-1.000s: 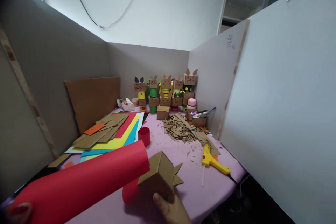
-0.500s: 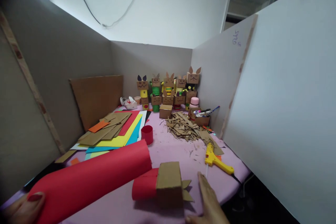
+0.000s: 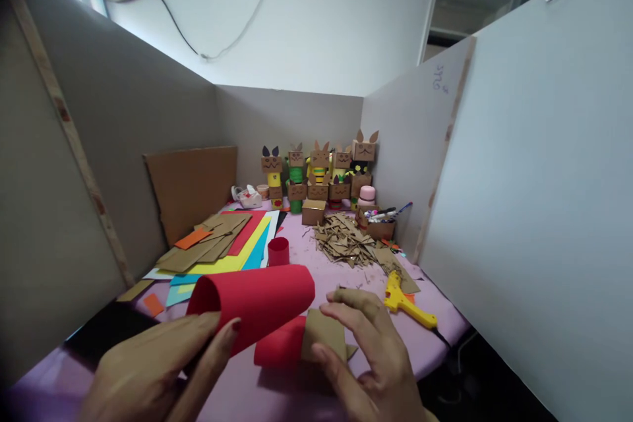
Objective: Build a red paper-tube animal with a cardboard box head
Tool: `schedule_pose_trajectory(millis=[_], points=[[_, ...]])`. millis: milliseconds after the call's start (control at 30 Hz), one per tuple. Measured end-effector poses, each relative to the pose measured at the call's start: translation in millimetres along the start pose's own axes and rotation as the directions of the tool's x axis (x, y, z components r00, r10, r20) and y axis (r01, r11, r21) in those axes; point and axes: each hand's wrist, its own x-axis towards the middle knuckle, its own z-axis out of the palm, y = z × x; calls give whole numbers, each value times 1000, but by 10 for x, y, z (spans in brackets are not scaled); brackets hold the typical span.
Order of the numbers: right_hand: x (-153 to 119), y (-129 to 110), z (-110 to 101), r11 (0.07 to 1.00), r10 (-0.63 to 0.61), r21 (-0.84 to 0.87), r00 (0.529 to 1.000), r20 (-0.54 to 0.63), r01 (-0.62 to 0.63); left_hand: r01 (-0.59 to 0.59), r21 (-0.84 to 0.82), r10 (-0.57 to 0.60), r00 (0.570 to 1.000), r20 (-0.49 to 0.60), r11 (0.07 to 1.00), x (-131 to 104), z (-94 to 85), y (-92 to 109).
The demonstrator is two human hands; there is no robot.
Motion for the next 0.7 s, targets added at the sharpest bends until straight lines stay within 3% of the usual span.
schedule_pose_trajectory(millis=[67, 133, 233, 300, 467, 700], points=[[135, -41, -31, 999, -25, 25, 1000, 13, 24, -66, 27, 66, 998, 16, 997, 36, 23, 1], [268, -98, -97, 991, -131, 40, 991, 34, 130, -123, 32, 122, 992, 29, 992, 69, 61, 14], [478, -211, -204, 926, -369, -36, 920, 136, 376, -209, -10, 209, 978, 25, 978, 143, 121, 75], [598, -262, -242, 892, -421, -80, 881, 213, 446, -245, -45, 246, 969, 13, 968, 205, 149, 135], [663, -196, -184, 958, -265, -34, 924, 276, 285, -256, -69, 249, 964, -94, 964, 335, 171, 249], [490, -45, -5, 973, -178, 169, 975, 129, 156, -284, -76, 256, 930, -262, 956, 413, 302, 270]])
